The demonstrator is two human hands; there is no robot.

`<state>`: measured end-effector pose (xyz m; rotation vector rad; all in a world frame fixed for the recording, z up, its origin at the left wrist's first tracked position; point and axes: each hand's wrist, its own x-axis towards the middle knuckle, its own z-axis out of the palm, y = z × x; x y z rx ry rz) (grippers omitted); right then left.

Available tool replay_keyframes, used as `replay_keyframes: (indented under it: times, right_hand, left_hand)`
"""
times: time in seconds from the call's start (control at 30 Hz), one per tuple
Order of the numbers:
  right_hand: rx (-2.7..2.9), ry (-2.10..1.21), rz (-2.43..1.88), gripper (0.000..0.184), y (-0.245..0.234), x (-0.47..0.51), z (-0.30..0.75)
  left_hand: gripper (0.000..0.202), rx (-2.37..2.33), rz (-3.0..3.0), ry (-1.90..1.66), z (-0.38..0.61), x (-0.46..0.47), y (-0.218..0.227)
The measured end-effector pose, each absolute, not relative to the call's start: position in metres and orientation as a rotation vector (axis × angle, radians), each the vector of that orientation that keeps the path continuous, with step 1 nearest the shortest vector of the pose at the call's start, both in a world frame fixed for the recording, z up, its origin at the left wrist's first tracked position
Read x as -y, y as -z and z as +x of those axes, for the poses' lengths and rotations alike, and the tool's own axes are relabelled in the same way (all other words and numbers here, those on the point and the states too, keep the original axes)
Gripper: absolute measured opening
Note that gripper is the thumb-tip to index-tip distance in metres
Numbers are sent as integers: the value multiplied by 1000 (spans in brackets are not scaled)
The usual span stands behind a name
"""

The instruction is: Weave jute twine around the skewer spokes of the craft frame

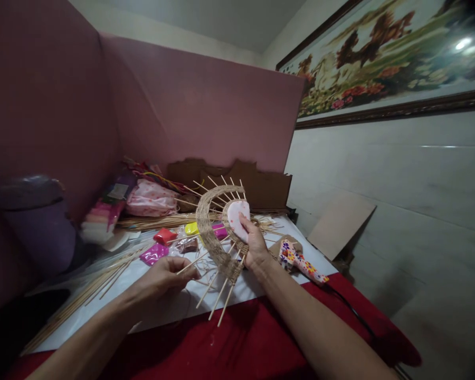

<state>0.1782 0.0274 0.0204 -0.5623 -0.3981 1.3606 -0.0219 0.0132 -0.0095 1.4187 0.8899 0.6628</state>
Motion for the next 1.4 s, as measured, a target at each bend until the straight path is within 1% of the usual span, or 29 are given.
replay_keyframes:
  times: [0.23,0.4,0.47,0.53,0.63,0.7,0.77,0.83,0.9,1.13,1.23,1.4]
  right_hand:
    - [395,-1259,-547,15,-16,-30,178]
    - [418,-1240,-555,16,-18,-27,177]
    - [409,-1223,-551,14,-17,-27,177]
    - [393,-1224,-546,13,-16,-28,177]
    - [382,-1230,-540,14,-13,-31,178]
    - [394,-1221,-534,16,-11,-32,178]
    - [400,-1223,-536,16,-10,-32,178]
    - [400,-1236,-546,15,-9,-32,178]
    - [395,-1247,-553,15,-9,-32,178]
    - [371,-1284,-603,12,-7,-32,176]
    - [396,-1266,-600,13,-6,-32,176]
    - [398,-1260,-608,12,-5,-33,176]
  left_hand:
    - [23,-852,1450,-731,-13,-6,19]
    - [8,-1052,1752,-901,-7,0,14]
    - [2,-1102,1695,-933,-6,1,10]
    - [11,-1081,1464,-910,-6,1,6]
    - [29,-881,1136,-861,-6,2,3]
    - [33,-728,1018,-826,-6,4,3]
    - [30,-638,962,-795,-4,5,5]
    - [22,-629,949,-774,-3,5,8]
    - [19,-650,953,-787,-3,5,9]
    - [28,-681,1025,-777,-5,7,7]
    - [27,-663,1122,-741,-6,4,12]
    - [22,-796,1452,-744,-6,1,18]
